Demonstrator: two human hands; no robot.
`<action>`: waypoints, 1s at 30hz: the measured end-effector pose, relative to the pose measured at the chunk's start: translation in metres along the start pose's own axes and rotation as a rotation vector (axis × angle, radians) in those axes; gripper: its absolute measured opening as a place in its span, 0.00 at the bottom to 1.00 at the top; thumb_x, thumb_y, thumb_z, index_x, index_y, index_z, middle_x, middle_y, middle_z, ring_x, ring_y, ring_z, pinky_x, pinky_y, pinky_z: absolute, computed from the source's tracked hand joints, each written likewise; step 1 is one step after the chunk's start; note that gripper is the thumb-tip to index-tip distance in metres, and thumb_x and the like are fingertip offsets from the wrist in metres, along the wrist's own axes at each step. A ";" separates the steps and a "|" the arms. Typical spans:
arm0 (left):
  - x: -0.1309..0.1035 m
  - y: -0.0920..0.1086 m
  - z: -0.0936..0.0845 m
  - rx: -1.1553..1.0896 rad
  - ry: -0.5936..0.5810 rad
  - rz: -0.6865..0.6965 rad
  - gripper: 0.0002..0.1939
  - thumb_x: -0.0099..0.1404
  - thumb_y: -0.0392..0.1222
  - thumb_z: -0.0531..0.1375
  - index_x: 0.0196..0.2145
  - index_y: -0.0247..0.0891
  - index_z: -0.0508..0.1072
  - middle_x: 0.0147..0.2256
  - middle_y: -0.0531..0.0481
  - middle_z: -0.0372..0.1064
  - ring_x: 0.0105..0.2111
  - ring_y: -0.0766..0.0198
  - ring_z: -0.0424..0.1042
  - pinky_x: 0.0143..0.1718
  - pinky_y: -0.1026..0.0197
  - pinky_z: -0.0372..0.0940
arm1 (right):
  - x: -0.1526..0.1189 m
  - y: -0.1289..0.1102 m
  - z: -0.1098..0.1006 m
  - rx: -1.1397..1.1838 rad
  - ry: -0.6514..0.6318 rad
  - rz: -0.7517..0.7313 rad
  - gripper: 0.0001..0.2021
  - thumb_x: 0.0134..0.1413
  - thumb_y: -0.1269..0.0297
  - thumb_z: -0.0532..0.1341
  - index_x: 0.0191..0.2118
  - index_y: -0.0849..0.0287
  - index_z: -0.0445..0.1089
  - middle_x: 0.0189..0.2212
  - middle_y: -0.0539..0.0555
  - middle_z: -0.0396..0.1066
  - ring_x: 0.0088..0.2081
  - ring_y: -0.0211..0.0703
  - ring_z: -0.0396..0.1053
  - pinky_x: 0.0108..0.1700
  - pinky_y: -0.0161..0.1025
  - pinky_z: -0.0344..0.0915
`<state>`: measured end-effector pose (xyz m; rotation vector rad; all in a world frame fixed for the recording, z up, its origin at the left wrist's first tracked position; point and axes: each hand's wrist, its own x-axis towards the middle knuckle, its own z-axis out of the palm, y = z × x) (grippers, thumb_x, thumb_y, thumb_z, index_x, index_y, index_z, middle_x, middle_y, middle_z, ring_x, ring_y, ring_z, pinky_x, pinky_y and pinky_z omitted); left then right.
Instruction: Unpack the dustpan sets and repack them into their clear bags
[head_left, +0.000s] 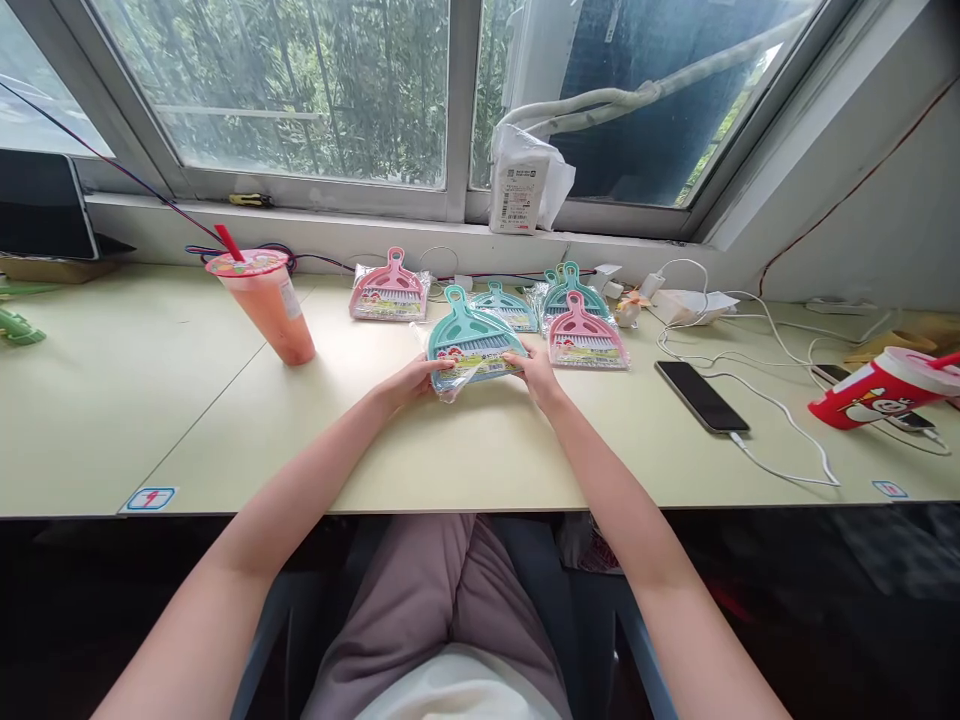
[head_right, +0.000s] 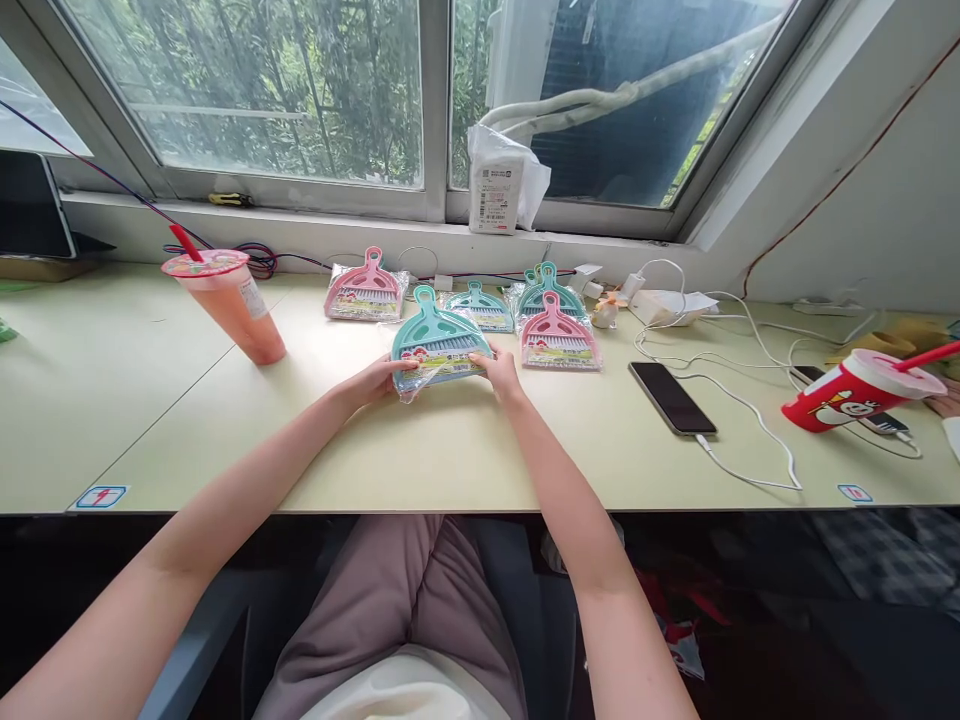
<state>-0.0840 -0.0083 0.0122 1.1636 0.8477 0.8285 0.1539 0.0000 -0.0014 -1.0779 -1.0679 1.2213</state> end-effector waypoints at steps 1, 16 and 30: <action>0.000 0.000 0.002 0.010 0.003 0.017 0.28 0.54 0.48 0.68 0.50 0.32 0.72 0.40 0.37 0.76 0.32 0.54 0.76 0.29 0.57 0.71 | 0.002 0.001 -0.001 0.041 -0.008 0.031 0.16 0.40 0.69 0.67 0.40 0.58 0.74 0.34 0.51 0.75 0.35 0.39 0.72 0.41 0.39 0.72; 0.002 -0.009 0.025 0.448 0.337 0.519 0.17 0.62 0.53 0.61 0.41 0.41 0.80 0.46 0.42 0.70 0.48 0.54 0.70 0.44 0.56 0.70 | 0.000 -0.004 0.001 0.356 0.182 0.063 0.09 0.42 0.77 0.62 0.32 0.57 0.70 0.29 0.47 0.74 0.31 0.35 0.72 0.36 0.33 0.73; 0.007 -0.006 0.007 0.142 0.500 0.361 0.37 0.53 0.49 0.66 0.59 0.37 0.65 0.32 0.50 0.73 0.33 0.60 0.74 0.34 0.56 0.74 | -0.004 -0.003 0.010 0.199 0.085 0.003 0.13 0.42 0.70 0.66 0.35 0.54 0.64 0.28 0.46 0.73 0.32 0.40 0.73 0.37 0.39 0.73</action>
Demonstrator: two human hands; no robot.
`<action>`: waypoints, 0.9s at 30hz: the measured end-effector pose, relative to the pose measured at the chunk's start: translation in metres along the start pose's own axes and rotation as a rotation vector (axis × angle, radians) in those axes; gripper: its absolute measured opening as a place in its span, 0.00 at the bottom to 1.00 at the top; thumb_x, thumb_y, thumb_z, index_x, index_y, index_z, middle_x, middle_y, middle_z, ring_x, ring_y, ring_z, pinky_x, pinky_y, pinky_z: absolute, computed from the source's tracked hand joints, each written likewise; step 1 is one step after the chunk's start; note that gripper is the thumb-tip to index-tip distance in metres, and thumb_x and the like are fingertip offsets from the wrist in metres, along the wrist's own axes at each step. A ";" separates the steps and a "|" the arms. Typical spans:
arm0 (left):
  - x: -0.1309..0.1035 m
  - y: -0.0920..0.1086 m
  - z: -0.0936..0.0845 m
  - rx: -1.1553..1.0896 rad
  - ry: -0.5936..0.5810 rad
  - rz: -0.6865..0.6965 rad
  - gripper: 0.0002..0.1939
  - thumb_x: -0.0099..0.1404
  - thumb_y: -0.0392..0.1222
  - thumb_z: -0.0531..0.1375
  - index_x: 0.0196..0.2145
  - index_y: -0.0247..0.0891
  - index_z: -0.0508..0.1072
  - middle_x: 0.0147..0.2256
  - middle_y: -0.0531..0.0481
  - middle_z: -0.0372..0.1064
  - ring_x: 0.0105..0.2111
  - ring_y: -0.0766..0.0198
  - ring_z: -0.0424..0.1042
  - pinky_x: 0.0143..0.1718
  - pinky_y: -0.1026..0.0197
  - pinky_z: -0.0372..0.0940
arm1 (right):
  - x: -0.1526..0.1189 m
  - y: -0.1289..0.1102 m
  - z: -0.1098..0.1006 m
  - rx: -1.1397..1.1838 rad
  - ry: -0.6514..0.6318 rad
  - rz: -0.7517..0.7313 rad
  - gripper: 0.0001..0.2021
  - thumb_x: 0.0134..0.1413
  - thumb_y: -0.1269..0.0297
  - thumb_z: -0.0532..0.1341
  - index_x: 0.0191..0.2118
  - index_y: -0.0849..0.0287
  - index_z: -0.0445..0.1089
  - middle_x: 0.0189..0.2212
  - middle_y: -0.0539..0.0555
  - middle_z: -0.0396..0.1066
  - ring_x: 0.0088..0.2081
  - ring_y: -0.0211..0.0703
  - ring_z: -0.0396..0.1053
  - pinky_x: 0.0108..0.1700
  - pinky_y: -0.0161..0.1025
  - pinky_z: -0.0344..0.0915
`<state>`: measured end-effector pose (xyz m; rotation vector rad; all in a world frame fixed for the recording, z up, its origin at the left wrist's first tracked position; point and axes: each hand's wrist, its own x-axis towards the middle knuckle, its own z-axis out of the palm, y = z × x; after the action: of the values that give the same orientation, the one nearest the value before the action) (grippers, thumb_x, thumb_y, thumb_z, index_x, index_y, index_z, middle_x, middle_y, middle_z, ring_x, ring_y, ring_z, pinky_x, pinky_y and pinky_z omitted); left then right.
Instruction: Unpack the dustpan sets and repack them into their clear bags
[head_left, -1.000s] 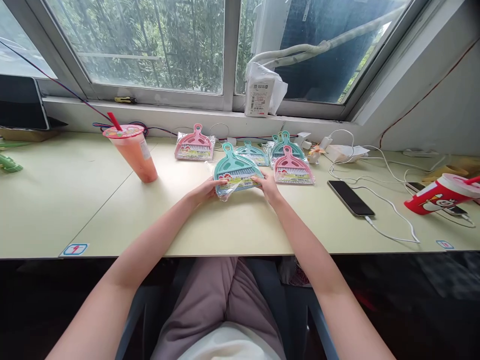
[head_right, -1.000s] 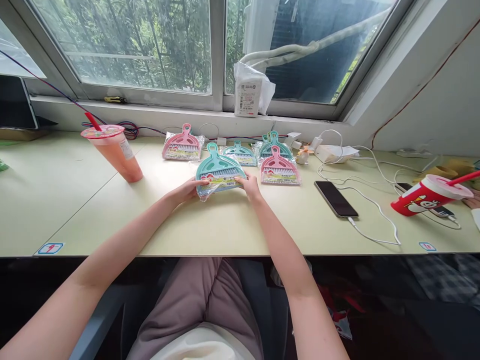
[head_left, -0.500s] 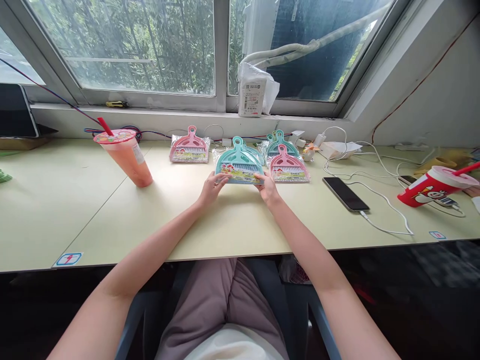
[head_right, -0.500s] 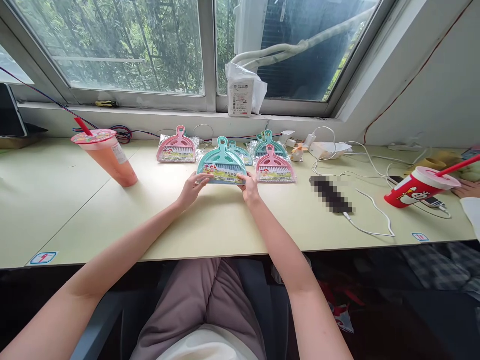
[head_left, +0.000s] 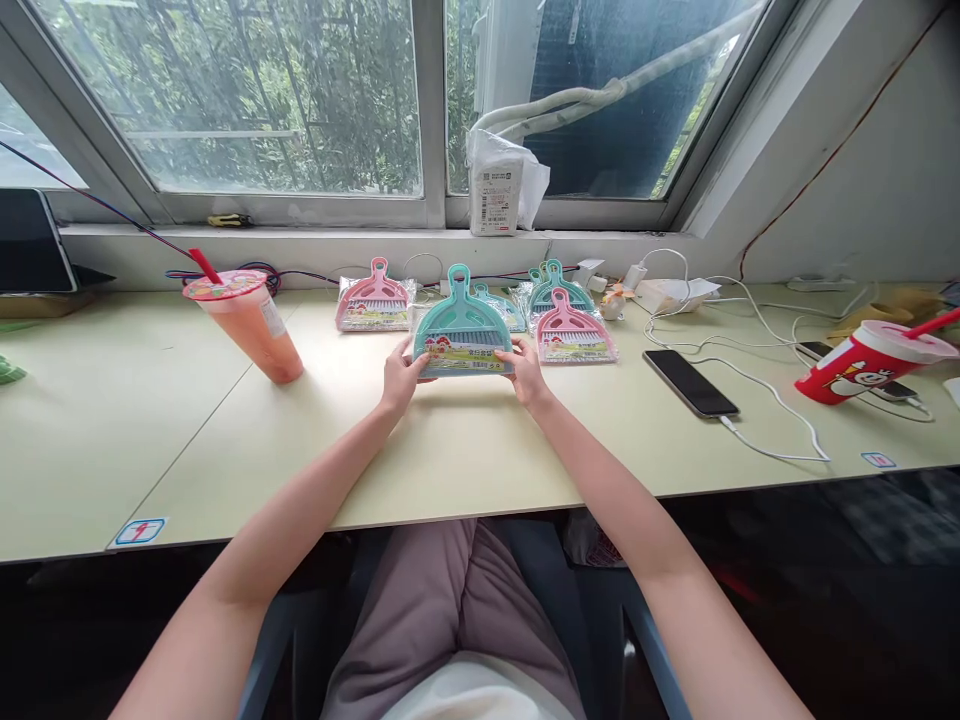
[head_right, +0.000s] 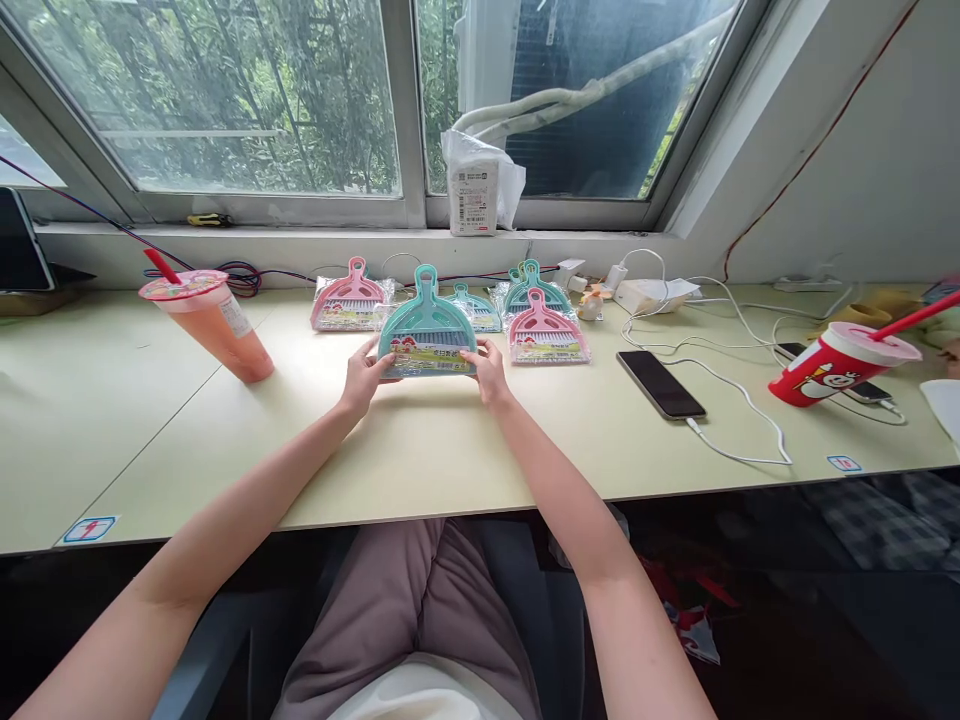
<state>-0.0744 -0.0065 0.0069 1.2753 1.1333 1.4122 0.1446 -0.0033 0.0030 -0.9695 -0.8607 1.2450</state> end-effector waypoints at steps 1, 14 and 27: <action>0.004 -0.001 -0.003 0.001 -0.026 -0.033 0.32 0.52 0.49 0.67 0.53 0.34 0.69 0.32 0.48 0.73 0.32 0.60 0.74 0.33 0.55 0.74 | -0.001 0.000 0.000 -0.028 -0.013 -0.010 0.14 0.42 0.69 0.67 0.35 0.53 0.64 0.29 0.46 0.73 0.33 0.41 0.73 0.37 0.40 0.73; 0.005 -0.002 -0.004 0.141 -0.107 -0.074 0.34 0.51 0.59 0.69 0.48 0.35 0.67 0.46 0.39 0.71 0.39 0.55 0.74 0.26 0.62 0.72 | 0.000 0.012 0.003 -0.215 -0.014 -0.131 0.13 0.44 0.66 0.64 0.38 0.52 0.64 0.31 0.47 0.73 0.36 0.40 0.71 0.40 0.40 0.71; 0.006 -0.008 -0.003 0.149 -0.068 -0.091 0.33 0.49 0.51 0.71 0.50 0.36 0.67 0.45 0.39 0.72 0.38 0.53 0.75 0.25 0.59 0.73 | 0.009 0.017 0.002 -0.389 0.000 -0.088 0.14 0.49 0.67 0.58 0.44 0.54 0.62 0.38 0.52 0.74 0.40 0.44 0.73 0.46 0.46 0.71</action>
<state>-0.0774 0.0002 -0.0003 1.3479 1.2529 1.2270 0.1379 0.0065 -0.0119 -1.2240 -1.1596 1.0205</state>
